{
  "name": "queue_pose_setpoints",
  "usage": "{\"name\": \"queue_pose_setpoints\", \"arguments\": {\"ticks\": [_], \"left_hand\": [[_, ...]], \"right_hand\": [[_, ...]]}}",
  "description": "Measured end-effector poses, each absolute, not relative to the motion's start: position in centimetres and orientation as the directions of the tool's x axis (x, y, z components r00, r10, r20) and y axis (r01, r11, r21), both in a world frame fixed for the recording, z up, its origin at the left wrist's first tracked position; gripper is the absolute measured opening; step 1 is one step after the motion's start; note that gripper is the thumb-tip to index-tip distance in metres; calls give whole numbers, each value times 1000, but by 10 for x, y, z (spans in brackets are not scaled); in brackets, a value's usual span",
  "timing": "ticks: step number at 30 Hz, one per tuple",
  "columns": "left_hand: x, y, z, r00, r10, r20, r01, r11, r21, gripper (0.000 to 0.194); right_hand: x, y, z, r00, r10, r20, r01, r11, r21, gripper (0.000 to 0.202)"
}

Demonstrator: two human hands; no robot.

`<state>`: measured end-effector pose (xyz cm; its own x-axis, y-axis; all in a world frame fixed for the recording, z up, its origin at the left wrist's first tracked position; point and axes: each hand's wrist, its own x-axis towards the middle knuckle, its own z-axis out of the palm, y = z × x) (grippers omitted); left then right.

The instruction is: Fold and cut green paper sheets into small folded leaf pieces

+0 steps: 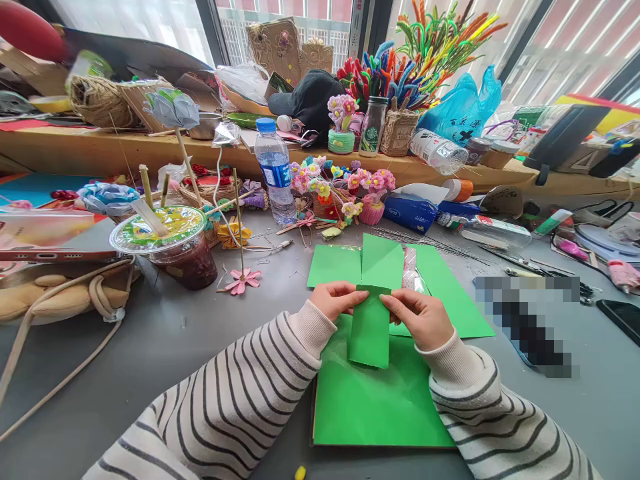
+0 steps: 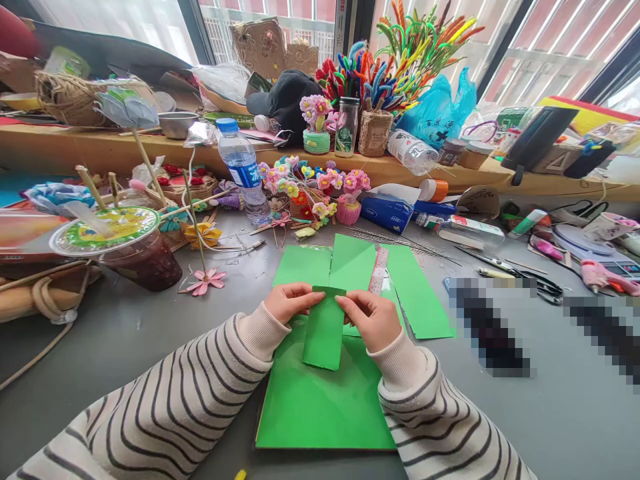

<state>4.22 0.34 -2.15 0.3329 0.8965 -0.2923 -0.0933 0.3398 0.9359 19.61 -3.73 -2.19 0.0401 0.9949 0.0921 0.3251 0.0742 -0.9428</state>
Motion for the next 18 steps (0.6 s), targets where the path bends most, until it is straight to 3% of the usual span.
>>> {"name": "queue_pose_setpoints", "arguments": {"ticks": [7, 18], "left_hand": [[40, 8, -24, 375, 844, -383, -199, 477, 856, 22], [38, 10, -22, 435, 822, -368, -256, 504, 825, 20]], "right_hand": [[198, -38, -23, 32, 995, 95, 323, 80, -943, 20], [197, -38, -22, 14, 997, 72, 290, 65, -955, 19]]}}
